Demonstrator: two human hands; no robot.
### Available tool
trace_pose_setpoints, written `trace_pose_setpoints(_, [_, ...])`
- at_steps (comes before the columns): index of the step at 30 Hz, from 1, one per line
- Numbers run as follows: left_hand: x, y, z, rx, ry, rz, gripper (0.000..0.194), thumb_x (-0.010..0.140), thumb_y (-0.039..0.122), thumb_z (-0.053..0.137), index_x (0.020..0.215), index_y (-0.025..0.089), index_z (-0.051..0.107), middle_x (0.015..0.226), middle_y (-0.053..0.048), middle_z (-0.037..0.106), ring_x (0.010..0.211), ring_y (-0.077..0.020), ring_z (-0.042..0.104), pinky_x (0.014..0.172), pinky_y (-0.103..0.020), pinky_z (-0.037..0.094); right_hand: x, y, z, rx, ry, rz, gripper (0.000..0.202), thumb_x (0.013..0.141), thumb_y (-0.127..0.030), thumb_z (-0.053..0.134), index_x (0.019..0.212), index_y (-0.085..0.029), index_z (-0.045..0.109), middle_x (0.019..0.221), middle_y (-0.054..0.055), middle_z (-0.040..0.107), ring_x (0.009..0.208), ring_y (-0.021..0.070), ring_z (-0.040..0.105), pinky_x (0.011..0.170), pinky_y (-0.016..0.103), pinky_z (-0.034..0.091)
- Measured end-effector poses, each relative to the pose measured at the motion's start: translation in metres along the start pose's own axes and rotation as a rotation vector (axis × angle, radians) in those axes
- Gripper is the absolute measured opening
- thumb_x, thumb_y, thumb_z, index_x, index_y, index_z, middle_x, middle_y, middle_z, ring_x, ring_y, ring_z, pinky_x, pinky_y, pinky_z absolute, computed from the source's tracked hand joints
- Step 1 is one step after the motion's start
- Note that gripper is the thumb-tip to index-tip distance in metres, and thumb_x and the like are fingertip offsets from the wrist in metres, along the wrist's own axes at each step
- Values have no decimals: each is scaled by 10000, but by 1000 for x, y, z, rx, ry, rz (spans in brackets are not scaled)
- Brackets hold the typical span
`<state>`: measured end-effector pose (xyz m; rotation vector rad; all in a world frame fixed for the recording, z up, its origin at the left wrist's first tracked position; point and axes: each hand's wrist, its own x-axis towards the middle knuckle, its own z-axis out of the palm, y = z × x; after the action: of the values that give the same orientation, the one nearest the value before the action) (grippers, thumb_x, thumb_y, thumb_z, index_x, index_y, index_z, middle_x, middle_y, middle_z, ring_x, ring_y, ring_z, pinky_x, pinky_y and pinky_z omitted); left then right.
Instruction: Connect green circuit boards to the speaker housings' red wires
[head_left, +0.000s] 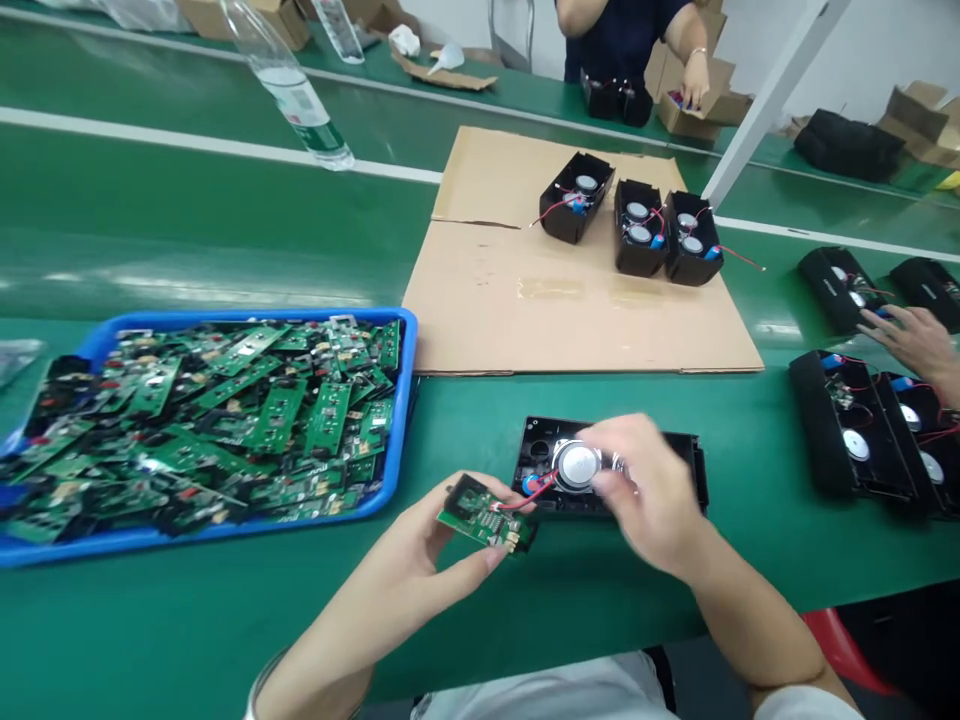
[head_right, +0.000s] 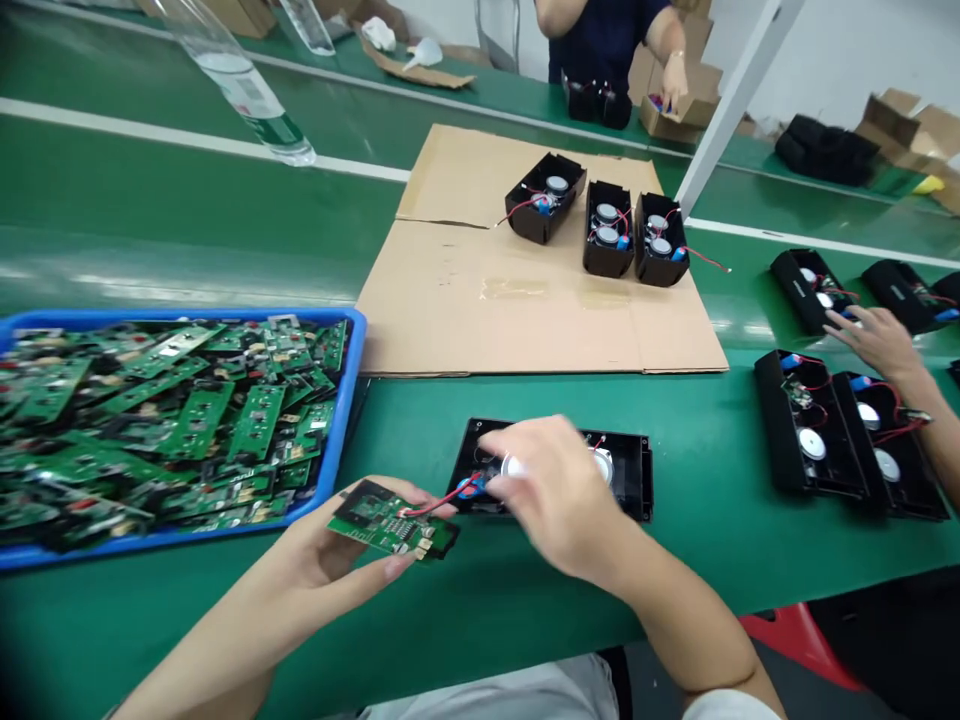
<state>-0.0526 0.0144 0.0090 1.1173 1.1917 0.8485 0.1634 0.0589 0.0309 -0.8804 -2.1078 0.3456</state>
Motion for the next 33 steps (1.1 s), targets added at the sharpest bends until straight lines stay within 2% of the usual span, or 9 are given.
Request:
trace_pose_setpoints(3, [-7, -2, 7, -37, 62, -92, 236, 693, 312, 739, 887, 218, 641, 925, -56, 717, 873, -220, 666, 789, -278, 526, -15, 14, -33, -140, -110, 279, 210, 964, -166, 395, 967, -179, 604, 853, 39, 649, 779, 141, 606, 687, 264, 502])
trace_pose_setpoints(6, [-10, -3, 21, -133, 16, -201, 264, 661, 295, 761, 867, 210, 620, 965, -68, 719, 818, -216, 678, 732, -291, 548, -35, 27, -50, -147, -395, 326, 246, 944, -136, 412, 977, -205, 647, 894, 34, 657, 799, 153, 622, 681, 267, 508])
trace_pose_setpoints(8, [-8, -3, 33, -227, -24, -273, 288, 646, 279, 768, 868, 205, 601, 988, -68, 719, 758, -201, 684, 691, -296, 559, -45, 31, -49, -89, -492, 311, 234, 936, -156, 443, 1007, -210, 660, 934, 41, 658, 831, 162, 628, 694, 273, 520])
trace_pose_setpoints(10, [-5, -2, 45, -321, -29, -319, 315, 648, 283, 763, 891, 199, 580, 997, -64, 717, 717, -186, 688, 670, -297, 566, -51, 31, -40, -35, -478, 302, 215, 932, -178, 466, 968, -189, 678, 931, 56, 653, 833, 163, 632, 702, 272, 530])
trace_pose_setpoints(13, [2, -2, 57, -358, 28, -305, 305, 684, 307, 724, 920, 188, 573, 970, -50, 714, 731, -180, 698, 721, -305, 575, -54, 29, -23, 8, -316, 315, 245, 937, -188, 460, 859, -168, 691, 934, 79, 653, 814, 155, 641, 686, 256, 537])
trace_pose_setpoints(19, [12, -8, 70, 113, 104, -52, 257, 786, 306, 579, 1017, 196, 592, 870, -41, 731, 716, -188, 698, 617, -268, 562, -57, 25, -1, 25, -33, 370, 134, 908, -182, 532, 864, -194, 658, 762, 19, 679, 669, 137, 640, 615, 241, 531])
trace_pose_setpoints(23, [17, -11, 74, 382, 149, 76, 284, 843, 285, 494, 1089, 177, 584, 757, -24, 731, 586, -162, 663, 546, -248, 529, -58, 22, 5, -44, -125, 262, 239, 953, -152, 416, 902, -151, 650, 773, 55, 639, 711, 150, 591, 629, 263, 503])
trace_pose_setpoints(28, [19, -9, 73, 557, 128, 192, 276, 862, 244, 466, 1094, 182, 600, 577, 42, 655, 362, -111, 484, 417, -220, 443, -56, 20, 10, -192, -235, 205, 290, 962, -168, 384, 833, -126, 640, 719, 51, 590, 656, 151, 507, 580, 263, 436])
trace_pose_setpoints(33, [22, -6, 73, 508, 88, 204, 265, 851, 194, 450, 1064, 200, 608, 797, -12, 740, 631, -152, 681, 601, -239, 535, -56, 20, 11, -258, -271, 146, 339, 967, -160, 355, 757, -136, 620, 685, 40, 561, 632, 147, 462, 563, 256, 386])
